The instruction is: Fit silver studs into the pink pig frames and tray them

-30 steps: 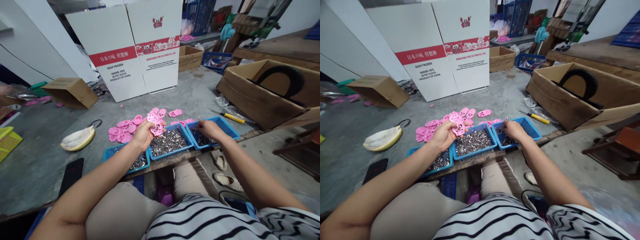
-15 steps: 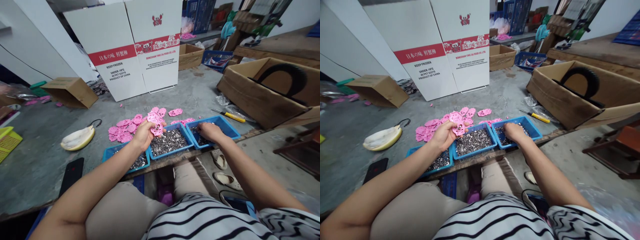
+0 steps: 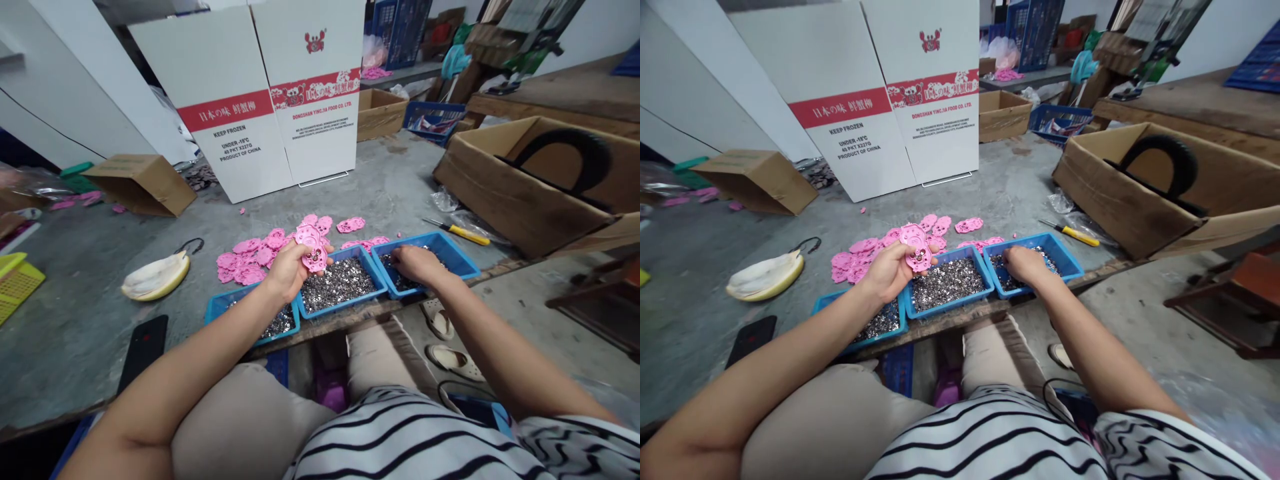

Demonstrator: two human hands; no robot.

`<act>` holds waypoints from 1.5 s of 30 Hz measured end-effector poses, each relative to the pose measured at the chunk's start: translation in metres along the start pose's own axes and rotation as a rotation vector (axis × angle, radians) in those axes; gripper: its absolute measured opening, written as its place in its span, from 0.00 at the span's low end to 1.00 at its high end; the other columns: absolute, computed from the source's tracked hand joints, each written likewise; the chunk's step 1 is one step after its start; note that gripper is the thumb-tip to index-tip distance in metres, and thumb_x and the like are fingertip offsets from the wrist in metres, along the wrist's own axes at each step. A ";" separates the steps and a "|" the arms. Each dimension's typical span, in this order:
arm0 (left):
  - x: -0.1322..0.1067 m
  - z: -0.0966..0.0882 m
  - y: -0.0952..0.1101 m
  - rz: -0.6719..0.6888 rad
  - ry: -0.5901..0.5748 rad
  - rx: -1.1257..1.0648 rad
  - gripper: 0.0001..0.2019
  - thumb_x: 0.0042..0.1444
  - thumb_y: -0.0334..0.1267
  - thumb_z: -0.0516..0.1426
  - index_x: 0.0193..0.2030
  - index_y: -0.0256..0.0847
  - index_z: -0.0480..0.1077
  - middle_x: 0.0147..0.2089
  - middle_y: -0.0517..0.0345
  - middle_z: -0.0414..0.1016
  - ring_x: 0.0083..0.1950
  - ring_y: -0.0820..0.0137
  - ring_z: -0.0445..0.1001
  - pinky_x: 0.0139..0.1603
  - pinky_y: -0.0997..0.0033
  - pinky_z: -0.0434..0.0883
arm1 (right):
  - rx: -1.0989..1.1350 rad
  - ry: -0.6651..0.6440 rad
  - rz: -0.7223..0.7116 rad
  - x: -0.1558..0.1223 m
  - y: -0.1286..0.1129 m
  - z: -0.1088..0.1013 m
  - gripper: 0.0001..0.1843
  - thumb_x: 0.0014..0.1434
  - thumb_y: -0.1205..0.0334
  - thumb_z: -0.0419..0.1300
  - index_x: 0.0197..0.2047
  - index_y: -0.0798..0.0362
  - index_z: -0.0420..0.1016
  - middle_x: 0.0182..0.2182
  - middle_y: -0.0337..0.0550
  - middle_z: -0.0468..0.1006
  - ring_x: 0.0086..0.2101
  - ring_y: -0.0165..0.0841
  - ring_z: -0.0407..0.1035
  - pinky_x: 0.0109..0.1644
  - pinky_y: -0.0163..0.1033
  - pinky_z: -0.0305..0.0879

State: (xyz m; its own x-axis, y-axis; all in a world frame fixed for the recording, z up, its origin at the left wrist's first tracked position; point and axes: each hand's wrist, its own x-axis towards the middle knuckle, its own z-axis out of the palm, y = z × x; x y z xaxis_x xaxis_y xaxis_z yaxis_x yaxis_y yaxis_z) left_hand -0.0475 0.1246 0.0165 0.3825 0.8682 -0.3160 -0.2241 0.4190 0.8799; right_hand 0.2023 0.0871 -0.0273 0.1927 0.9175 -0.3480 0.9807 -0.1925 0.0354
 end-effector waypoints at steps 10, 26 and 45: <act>-0.002 0.003 -0.002 -0.003 -0.008 0.031 0.14 0.53 0.30 0.48 0.47 0.30 0.61 0.41 0.44 0.76 0.32 0.71 0.76 0.24 0.79 0.66 | 0.632 0.246 -0.040 -0.013 -0.006 -0.023 0.01 0.54 0.70 0.57 0.31 0.56 0.68 0.30 0.43 0.74 0.32 0.32 0.67 0.36 0.34 0.58; -0.008 0.011 -0.003 0.059 -0.097 0.078 0.23 0.38 0.31 0.58 0.44 0.34 0.59 0.39 0.52 0.73 0.30 0.72 0.75 0.21 0.80 0.67 | 1.537 0.187 -0.546 -0.015 -0.076 -0.031 0.24 0.36 0.49 0.75 0.27 0.56 0.71 0.21 0.37 0.69 0.21 0.25 0.59 0.25 0.35 0.56; -0.008 0.017 -0.006 0.175 -0.056 0.016 0.29 0.33 0.36 0.66 0.43 0.34 0.60 0.33 0.59 0.69 0.28 0.76 0.71 0.18 0.80 0.65 | 1.816 0.187 -0.723 -0.018 -0.089 -0.026 0.14 0.35 0.60 0.78 0.23 0.53 0.79 0.31 0.40 0.70 0.27 0.26 0.69 0.29 0.34 0.71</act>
State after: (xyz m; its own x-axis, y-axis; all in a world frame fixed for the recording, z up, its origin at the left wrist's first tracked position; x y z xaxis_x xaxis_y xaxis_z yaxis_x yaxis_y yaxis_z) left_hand -0.0340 0.1109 0.0200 0.3884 0.9112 -0.1376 -0.2775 0.2580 0.9254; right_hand 0.1123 0.0969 0.0000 -0.0408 0.9706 0.2373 -0.3014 0.2145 -0.9290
